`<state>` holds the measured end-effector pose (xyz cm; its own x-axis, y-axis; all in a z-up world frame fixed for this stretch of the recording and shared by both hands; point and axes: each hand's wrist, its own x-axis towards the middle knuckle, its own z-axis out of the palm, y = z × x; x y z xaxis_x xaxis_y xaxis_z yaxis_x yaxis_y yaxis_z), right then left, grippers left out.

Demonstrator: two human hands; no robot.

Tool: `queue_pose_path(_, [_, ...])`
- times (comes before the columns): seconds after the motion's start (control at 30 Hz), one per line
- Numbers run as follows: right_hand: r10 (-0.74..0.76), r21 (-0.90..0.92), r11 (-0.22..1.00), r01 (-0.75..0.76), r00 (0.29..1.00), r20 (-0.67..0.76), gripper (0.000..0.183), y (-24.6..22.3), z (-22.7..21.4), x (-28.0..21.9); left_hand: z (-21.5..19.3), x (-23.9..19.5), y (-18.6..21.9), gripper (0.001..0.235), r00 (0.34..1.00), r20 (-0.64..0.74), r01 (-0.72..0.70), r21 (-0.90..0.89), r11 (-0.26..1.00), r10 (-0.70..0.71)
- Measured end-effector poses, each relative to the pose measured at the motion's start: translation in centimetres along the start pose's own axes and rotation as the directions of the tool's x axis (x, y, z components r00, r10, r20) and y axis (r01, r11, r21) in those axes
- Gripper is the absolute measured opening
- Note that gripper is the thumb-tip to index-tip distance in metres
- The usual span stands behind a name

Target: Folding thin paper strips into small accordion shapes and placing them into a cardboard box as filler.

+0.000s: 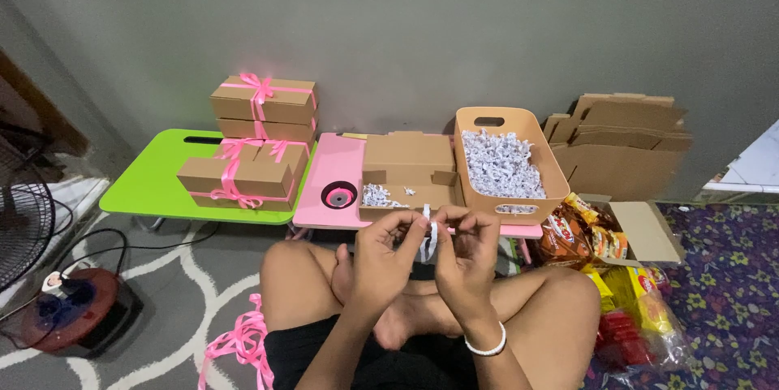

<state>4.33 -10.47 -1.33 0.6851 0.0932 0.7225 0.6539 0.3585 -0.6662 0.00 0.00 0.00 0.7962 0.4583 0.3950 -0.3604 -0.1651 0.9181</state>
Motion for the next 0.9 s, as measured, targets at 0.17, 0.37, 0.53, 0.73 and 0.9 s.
queue_pose_path(0.17, [-0.083,-0.005,0.996,0.084,0.996,0.020,0.026,0.0,-0.1,-0.1,0.1,0.3,-0.6,0.010,0.993,0.043,0.117,-0.269,0.956,-0.109])
queue_pose_path(0.37, [-0.136,-0.112,0.985,0.135,0.991,0.004,0.012,-1.1,-0.5,0.3,-0.1,1.0,-2.5,0.012,0.998,-0.053,0.019,-0.264,0.964,-0.034])
queue_pose_path(0.53, [0.230,0.017,0.972,-0.233,0.940,-0.252,0.021,-0.2,0.3,1.7,0.7,-0.7,1.5,0.011,0.945,-0.028,-0.308,0.271,0.912,0.327])
queue_pose_path(0.73, [0.556,0.252,0.821,-0.513,0.818,-0.146,0.054,-1.0,2.2,4.6,1.6,-0.7,0.6,0.028,0.797,0.257,-0.597,0.467,0.652,0.546])
queue_pose_path(0.9, [0.500,0.405,0.811,-0.422,0.860,-0.106,0.028,1.8,1.1,7.1,1.4,0.3,1.2,0.049,0.906,0.397,-0.254,0.237,0.938,0.145])
